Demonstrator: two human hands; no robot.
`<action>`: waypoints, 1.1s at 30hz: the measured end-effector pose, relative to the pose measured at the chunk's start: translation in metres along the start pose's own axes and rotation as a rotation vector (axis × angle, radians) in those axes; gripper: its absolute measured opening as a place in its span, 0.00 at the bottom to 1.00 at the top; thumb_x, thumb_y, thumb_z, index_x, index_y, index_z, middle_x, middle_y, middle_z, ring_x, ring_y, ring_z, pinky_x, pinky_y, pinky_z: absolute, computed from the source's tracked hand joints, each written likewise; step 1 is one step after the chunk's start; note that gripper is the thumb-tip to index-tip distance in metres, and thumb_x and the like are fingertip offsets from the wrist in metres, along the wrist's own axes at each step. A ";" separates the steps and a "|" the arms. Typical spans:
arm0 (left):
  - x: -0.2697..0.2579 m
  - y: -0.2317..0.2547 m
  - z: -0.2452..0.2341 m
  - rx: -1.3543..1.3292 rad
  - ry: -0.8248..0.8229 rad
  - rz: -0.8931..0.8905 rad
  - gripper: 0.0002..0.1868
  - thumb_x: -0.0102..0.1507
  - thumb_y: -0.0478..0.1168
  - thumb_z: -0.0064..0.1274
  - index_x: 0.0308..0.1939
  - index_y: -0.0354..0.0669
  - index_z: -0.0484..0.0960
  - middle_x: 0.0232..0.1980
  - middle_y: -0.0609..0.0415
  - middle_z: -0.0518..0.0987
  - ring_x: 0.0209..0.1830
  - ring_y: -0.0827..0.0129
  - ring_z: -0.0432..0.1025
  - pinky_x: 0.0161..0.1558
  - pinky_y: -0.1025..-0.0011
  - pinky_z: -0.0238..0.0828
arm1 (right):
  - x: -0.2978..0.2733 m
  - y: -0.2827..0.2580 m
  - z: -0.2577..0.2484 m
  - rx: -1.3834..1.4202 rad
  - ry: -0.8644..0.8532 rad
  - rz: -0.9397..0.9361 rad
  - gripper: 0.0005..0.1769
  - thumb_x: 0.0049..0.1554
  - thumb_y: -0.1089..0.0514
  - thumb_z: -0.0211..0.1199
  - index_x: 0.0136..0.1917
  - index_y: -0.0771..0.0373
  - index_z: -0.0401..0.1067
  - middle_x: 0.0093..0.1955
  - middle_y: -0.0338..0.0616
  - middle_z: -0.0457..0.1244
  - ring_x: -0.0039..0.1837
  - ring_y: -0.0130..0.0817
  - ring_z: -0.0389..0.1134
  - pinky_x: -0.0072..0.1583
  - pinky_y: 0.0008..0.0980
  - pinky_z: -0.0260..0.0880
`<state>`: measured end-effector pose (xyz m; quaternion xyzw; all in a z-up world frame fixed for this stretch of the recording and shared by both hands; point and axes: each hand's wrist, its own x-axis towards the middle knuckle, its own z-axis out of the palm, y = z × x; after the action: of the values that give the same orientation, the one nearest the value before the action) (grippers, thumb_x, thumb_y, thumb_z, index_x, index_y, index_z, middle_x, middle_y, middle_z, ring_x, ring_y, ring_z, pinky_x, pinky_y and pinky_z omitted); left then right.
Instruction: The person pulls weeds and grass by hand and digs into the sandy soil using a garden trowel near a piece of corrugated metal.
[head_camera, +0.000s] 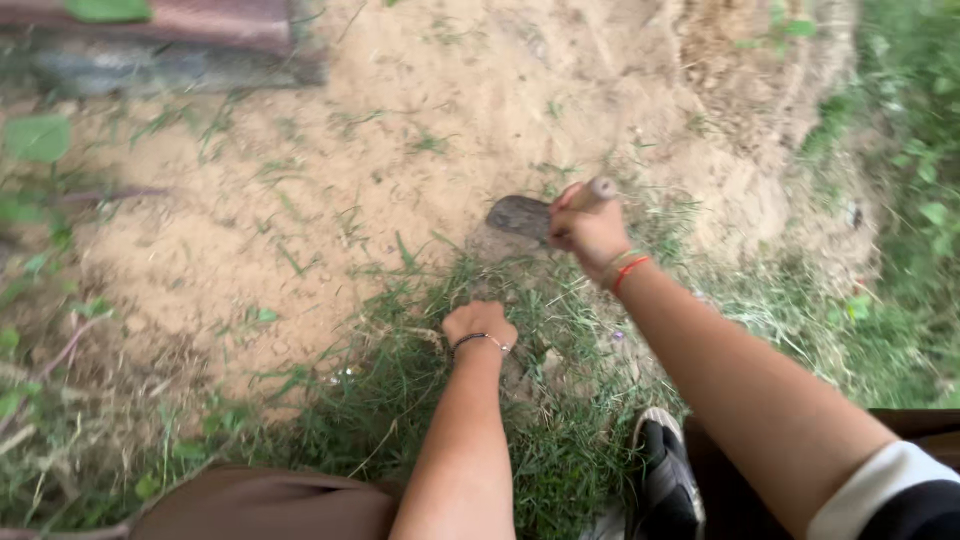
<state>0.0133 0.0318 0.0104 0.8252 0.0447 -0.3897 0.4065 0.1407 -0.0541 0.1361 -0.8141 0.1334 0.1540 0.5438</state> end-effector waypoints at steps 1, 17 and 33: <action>-0.002 -0.003 0.005 -0.008 0.049 0.007 0.16 0.62 0.45 0.51 0.52 0.51 0.87 0.57 0.48 0.83 0.58 0.53 0.77 0.53 0.57 0.76 | 0.006 -0.004 -0.003 -0.042 -0.036 -0.028 0.18 0.42 0.78 0.58 0.41 0.59 0.65 0.40 0.43 0.65 0.40 0.34 0.66 0.36 0.32 0.66; 0.032 0.057 0.107 -1.075 0.944 -0.466 0.27 0.53 0.38 0.61 0.57 0.45 0.75 0.42 0.47 0.82 0.39 0.54 0.78 0.42 0.58 0.73 | 0.057 -0.076 -0.010 0.016 -0.410 -0.461 0.11 0.62 0.61 0.68 0.41 0.61 0.67 0.36 0.41 0.64 0.41 0.34 0.71 0.48 0.38 0.77; 0.053 0.032 0.113 -1.379 0.450 -0.654 0.28 0.62 0.60 0.53 0.39 0.36 0.87 0.35 0.44 0.86 0.38 0.54 0.80 0.50 0.58 0.72 | 0.084 -0.077 0.064 0.035 -0.345 -0.286 0.10 0.58 0.65 0.66 0.36 0.64 0.68 0.27 0.40 0.60 0.26 0.30 0.61 0.29 0.33 0.60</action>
<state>-0.0057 -0.0820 -0.0466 0.3914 0.5971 -0.1975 0.6718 0.2404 0.0300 0.1442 -0.7766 -0.0759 0.2100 0.5891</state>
